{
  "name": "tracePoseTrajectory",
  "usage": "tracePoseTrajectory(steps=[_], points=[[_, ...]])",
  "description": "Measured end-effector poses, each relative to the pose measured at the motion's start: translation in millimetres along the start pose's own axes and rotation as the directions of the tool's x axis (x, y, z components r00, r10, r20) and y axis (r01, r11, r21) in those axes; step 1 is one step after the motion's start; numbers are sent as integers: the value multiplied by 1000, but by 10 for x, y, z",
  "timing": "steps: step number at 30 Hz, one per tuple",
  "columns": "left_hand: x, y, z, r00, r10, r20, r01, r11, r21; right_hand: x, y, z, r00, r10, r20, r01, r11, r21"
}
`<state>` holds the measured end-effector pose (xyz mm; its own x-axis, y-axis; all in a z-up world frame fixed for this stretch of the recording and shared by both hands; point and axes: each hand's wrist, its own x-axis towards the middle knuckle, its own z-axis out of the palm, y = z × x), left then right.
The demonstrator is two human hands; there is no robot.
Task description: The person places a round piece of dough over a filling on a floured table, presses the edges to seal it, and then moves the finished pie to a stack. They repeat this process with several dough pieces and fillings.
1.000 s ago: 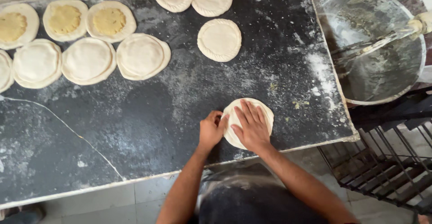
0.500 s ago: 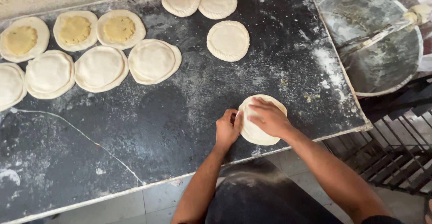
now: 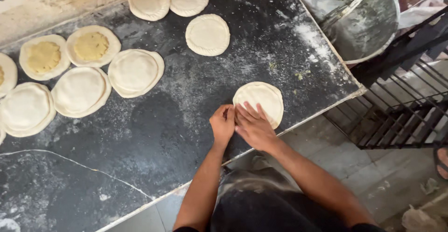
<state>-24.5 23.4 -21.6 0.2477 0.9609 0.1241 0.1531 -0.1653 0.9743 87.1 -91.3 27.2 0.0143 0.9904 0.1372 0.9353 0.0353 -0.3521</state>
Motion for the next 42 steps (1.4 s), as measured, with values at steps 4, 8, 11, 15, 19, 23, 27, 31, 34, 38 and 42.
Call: tracePoseTrajectory(steps=[4,8,11,15,19,23,27,31,34,38,42], points=[[72,127,-71,999,-2,37,-5,983,182,-250,-84,5,990,-120,-75,113,990,-83],[17,228,-42,974,216,64,-220,850,478,-495,15,-5,999,27,19,-29,994,101],[93,289,44,913,310,264,-401,794,458,-584,117,-21,995,8,-102,-6,1000,18],[80,266,353,801,393,452,-583,683,440,-779,351,-58,993,102,-57,-101,995,19],[58,301,570,768,346,539,-616,629,474,-714,593,-166,978,1,-207,-30,990,-135],[51,340,579,775,291,561,-584,669,459,-515,851,-299,986,119,-113,-118,993,15],[72,300,550,791,262,553,-539,725,429,-291,1119,-325,957,-80,-279,73,997,-35],[151,183,538,865,227,448,-370,890,264,12,1439,-347,885,434,166,-445,895,28],[139,146,491,911,283,300,-285,958,-37,316,1452,-340,924,-208,-320,244,967,76],[110,110,514,896,382,226,-405,912,62,566,1373,-440,995,-19,-96,33,988,150],[189,7,425,971,126,201,-57,946,-318,719,1203,-451,960,-210,-185,219,975,31]])
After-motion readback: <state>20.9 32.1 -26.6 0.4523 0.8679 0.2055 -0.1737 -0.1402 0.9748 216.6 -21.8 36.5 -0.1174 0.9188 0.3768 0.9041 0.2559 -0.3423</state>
